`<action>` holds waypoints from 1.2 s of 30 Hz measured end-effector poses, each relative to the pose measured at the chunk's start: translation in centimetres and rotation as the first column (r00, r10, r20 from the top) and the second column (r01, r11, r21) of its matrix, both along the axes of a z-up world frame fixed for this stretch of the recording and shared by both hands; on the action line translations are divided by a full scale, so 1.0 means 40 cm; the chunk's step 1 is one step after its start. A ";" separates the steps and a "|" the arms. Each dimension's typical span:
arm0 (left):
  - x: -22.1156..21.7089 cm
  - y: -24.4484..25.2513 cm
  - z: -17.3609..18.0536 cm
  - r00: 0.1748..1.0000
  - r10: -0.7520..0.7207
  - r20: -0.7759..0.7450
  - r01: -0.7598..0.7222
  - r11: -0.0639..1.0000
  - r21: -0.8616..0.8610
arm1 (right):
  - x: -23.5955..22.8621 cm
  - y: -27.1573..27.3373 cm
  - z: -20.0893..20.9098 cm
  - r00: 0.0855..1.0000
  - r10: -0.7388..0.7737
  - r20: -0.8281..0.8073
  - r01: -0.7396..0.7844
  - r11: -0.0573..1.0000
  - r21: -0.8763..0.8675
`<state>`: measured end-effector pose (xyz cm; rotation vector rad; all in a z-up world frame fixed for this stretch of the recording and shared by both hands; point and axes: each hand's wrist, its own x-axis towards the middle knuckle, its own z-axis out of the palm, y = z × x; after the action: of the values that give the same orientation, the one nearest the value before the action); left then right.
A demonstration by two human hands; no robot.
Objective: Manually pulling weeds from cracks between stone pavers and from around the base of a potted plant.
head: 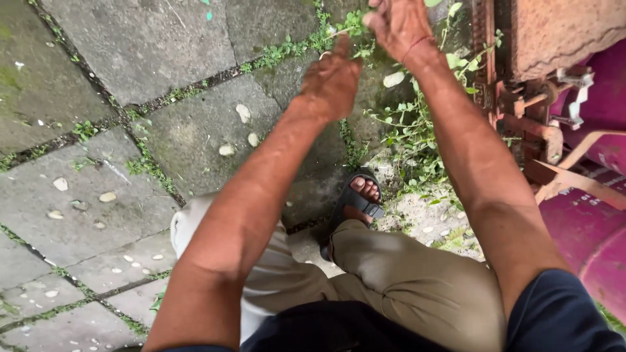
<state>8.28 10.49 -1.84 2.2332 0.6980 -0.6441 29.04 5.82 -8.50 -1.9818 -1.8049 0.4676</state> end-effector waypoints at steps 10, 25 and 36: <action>-0.119 0.062 0.060 0.948 -0.055 -0.314 0.045 0.998 -0.039 | -0.067 0.064 -0.039 0.978 -0.022 0.208 0.118 0.881 -0.459; -0.079 0.043 0.094 0.964 -0.084 -0.254 0.051 0.990 -0.133 | -0.066 0.002 0.030 0.990 0.057 0.130 0.030 0.811 -0.585; -0.117 0.046 0.045 0.968 -0.086 -0.234 0.073 0.995 -0.064 | -0.047 0.064 -0.055 0.948 0.067 0.312 0.024 0.960 -0.280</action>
<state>3.58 12.31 -0.05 2.1633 0.6999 -0.9700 27.15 8.37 -10.68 -2.3458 -2.0506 0.4515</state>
